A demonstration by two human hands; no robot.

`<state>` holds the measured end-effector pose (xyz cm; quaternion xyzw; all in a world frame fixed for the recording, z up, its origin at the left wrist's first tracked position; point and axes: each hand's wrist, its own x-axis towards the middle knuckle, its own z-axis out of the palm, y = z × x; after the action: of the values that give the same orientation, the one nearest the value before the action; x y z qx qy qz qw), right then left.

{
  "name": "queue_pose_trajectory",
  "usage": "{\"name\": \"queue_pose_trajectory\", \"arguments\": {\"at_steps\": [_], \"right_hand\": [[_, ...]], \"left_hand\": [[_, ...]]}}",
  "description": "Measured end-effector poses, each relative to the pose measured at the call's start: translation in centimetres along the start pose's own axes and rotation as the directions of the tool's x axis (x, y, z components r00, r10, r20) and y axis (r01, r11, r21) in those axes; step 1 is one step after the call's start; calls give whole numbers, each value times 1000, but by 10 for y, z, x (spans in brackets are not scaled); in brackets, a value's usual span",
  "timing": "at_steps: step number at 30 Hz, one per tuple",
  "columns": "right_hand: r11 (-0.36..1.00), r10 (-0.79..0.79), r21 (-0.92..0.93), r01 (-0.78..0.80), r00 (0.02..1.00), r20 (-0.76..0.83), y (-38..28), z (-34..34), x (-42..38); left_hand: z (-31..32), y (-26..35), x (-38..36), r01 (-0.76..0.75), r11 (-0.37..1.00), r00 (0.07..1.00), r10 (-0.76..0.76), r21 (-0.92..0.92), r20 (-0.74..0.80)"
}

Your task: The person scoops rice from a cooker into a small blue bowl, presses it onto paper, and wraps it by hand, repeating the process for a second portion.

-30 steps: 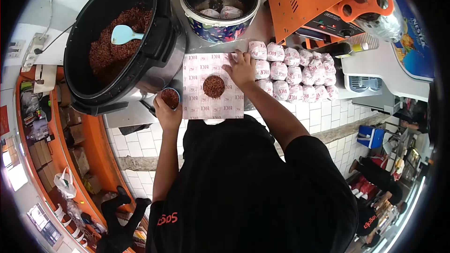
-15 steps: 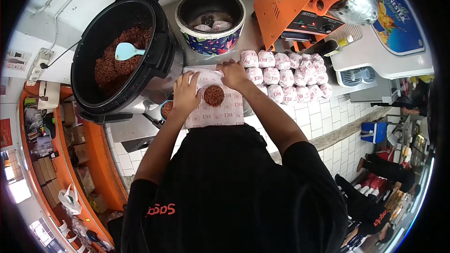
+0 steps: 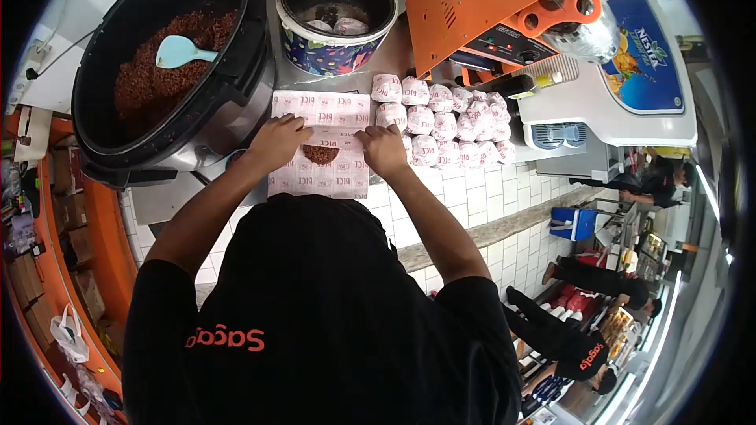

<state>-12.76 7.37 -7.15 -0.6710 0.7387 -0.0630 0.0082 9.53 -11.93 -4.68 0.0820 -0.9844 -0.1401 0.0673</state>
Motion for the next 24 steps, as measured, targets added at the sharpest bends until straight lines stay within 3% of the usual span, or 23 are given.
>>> {"name": "queue_pose_trajectory", "arguments": {"at_steps": [4,5,8,9,11,13,16,17,20,21,24], "right_hand": [[976,200,-63,-206,975,-97,-17,6,-15],[937,338,-73,-341,940,-57,-20,6,-15],[863,448,-173,-475,877,-174,-30,2,-5],[880,391,-206,-429,898,-200,-30,-2,-4],[904,420,115,-412,906,-55,-12,15,0],[795,494,394,-461,869,19,-16,13,2],[740,579,297,-603,796,176,-20,0,10],[712,592,381,-590,796,127,-17,4,9],[633,655,390,-669,731,190,-34,-20,11],[696,630,290,-657,752,193,-38,-12,8],[520,640,518,-679,711,291,-34,-8,-7]], "left_hand": [[8,7,-14,-54,998,985,48,37,169],[10,9,-17,-38,998,986,29,50,165],[8,18,-25,-45,996,990,33,82,141],[16,16,-30,-82,992,990,71,91,120],[20,15,-35,-106,993,988,99,59,119],[20,17,-37,-76,997,985,79,-24,155],[22,23,-37,-30,995,989,42,-91,141],[22,25,-36,-25,996,989,37,-82,141],[23,30,-36,-24,999,990,28,-29,141],[25,31,-38,-39,999,989,38,3,145],[24,35,-42,-46,997,985,36,54,166]]}}
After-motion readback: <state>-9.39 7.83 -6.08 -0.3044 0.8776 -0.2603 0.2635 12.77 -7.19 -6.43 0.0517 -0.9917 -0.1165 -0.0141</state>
